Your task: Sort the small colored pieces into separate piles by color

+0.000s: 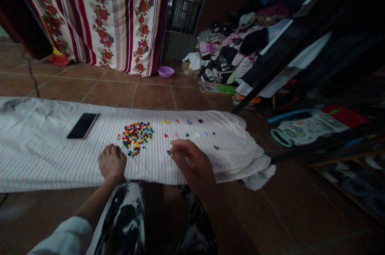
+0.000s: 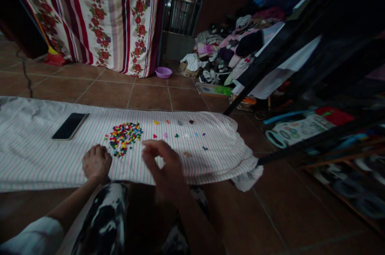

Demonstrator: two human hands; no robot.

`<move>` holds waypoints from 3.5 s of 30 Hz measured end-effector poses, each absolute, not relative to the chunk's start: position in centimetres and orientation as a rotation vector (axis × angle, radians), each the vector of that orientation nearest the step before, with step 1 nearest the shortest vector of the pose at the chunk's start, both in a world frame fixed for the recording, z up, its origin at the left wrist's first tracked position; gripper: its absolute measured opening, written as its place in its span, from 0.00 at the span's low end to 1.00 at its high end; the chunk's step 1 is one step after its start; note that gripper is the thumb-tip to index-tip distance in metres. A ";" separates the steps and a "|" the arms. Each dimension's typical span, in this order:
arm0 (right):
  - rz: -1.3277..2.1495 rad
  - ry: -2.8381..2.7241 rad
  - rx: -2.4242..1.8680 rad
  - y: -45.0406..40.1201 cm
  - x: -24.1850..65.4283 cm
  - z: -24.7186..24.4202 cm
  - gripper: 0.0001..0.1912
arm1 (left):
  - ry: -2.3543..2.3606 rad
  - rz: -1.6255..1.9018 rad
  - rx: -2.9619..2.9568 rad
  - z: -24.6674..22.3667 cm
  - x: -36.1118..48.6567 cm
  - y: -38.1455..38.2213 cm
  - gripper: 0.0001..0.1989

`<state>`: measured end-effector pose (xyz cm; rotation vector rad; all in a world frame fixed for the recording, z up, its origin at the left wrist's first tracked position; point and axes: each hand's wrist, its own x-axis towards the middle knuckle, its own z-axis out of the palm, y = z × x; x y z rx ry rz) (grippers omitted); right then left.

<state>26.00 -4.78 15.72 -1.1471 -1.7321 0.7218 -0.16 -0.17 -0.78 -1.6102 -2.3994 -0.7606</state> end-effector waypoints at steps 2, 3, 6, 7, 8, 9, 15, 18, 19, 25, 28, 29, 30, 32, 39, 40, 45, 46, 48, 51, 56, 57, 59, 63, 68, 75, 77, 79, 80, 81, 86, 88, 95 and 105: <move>0.557 -1.738 -1.367 -1.5 29.0 12.6 0.16 | -2.406 -0.760 -1.605 -0.7 -0.1 -0.2 0.12; 0.447 -1.748 -1.497 0.1 30.7 10.7 0.18 | -2.410 -0.761 -1.604 -0.7 -0.1 -0.2 0.12; 0.089 -1.815 -1.852 3.3 35.7 5.6 0.21 | -2.414 -0.761 -1.605 -0.7 -0.1 -0.3 0.12; 0.000 -1.868 -1.917 3.8 36.8 4.3 0.21 | -2.411 -0.759 -1.605 -0.7 -0.1 -0.3 0.12; -0.072 -1.928 -1.955 4.1 37.6 3.2 0.22 | -2.407 -0.757 -1.601 -0.8 -0.1 -0.2 0.12; -0.125 -1.973 -1.983 4.2 38.0 2.5 0.24 | -2.402 -0.757 -1.597 -0.7 -0.1 -0.2 0.12; -0.144 -1.978 -2.178 5.2 36.4 0.9 0.26 | -2.404 -0.779 -1.606 -0.4 0.1 -0.2 0.11; -0.094 -1.949 -2.235 6.0 35.7 0.5 0.26 | -2.407 -0.817 -1.608 -0.2 0.1 -0.2 0.11; -0.090 -1.934 -2.247 6.1 35.7 0.4 0.26 | -2.407 -0.819 -1.609 -0.2 0.1 -0.2 0.11; -0.155 -1.857 -2.282 6.3 36.0 0.5 0.26 | -2.411 -0.742 -1.622 -0.7 0.0 -0.2 0.12; -0.165 -1.839 -2.284 6.2 36.4 0.6 0.27 | -2.405 -0.742 -1.616 -0.8 -0.1 -0.2 0.11; -0.162 -1.835 -2.274 6.3 36.5 0.6 0.26 | -2.404 -0.750 -1.613 -0.8 -0.1 -0.2 0.11; -0.154 -1.832 -2.256 6.3 36.7 0.6 0.26 | -2.403 -0.759 -1.613 -0.8 -0.1 -0.2 0.11; -0.125 -1.837 -2.189 6.4 36.8 0.7 0.24 | -2.404 -0.765 -1.610 -0.7 -0.1 -0.2 0.11; -0.037 -1.792 -1.771 4.8 34.7 1.6 0.16 | -2.413 -0.725 -1.608 -0.3 0.1 -0.2 0.12; -0.013 -1.812 -1.698 4.2 34.0 1.7 0.15 | -2.419 -0.732 -1.603 -0.3 0.1 -0.2 0.12; 0.265 -2.000 -1.412 1.2 29.5 1.7 0.14 | -2.424 -0.815 -1.603 -0.4 0.0 -0.1 0.11; 0.338 -2.033 -1.402 0.8 28.5 1.7 0.14 | -2.419 -0.829 -1.606 -0.5 0.0 -0.1 0.11; 0.500 -2.100 -1.405 0.3 26.6 1.7 0.15 | -2.410 -0.831 -1.596 -0.7 -0.1 0.0 0.11; 0.669 -2.127 -1.423 0.4 23.8 1.6 0.16 | -2.412 -0.810 -1.598 -0.9 -0.2 0.0 0.12; 0.608 -2.093 -1.405 1.3 20.0 0.7 0.18 | -2.407 -0.835 -1.637 -1.1 -0.3 0.0 0.12; 0.584 -2.099 -1.385 1.5 19.4 0.5 0.18 | -2.406 -0.841 -1.637 -1.2 -0.4 0.0 0.12; 0.552 -2.108 -1.352 1.9 18.3 0.2 0.18 | -2.406 -0.850 -1.634 -1.3 -0.4 0.0 0.12; 0.531 -2.130 -1.318 2.7 16.4 0.0 0.18 | -2.407 -0.854 -1.642 -1.4 -0.4 0.0 0.13; 0.488 -2.184 -1.423 4.1 14.4 0.4 0.17 | -2.410 -0.845 -1.645 -1.4 -0.5 0.1 0.12; 0.419 -2.235 -1.617 4.9 13.5 1.0 0.15 | -2.419 -0.837 -1.652 -1.3 -0.5 0.1 0.12; 0.410 -2.259 -1.633 4.9 13.5 1.2 0.15 | -2.417 -0.826 -1.649 -1.3 -0.5 0.1 0.12; 0.407 -2.281 -1.656 4.9 13.5 1.6 0.15 | -2.404 -0.812 -1.644 -1.2 -0.5 0.0 0.12; 0.408 -2.294 -1.670 5.0 13.4 1.8 0.14 | -2.393 -0.801 -1.641 -1.2 -0.5 0.0 0.11; 0.408 -2.310 -1.685 5.0 13.3 2.1 0.14 | -2.381 -0.789 -1.638 -1.2 -0.5 0.0 0.11; 0.414 -2.386 -1.740 5.3 12.9 3.0 0.12 | -2.329 -0.758 -1.618 -1.4 -0.4 0.0 0.11; 0.425 -2.404 -1.750 5.3 12.7 3.1 0.12 | -2.314 -0.761 -1.610 -1.4 -0.4 0.0 0.11; 0.377 -2.437 -1.795 5.0 11.9 3.7 0.13 | -2.303 -0.781 -1.610 -1.3 -0.4 -0.1 0.11; 0.509 -2.402 -1.809 4.4 12.3 6.1 0.17 | -2.260 -0.738 -1.606 -1.2 -0.4 -0.1 0.11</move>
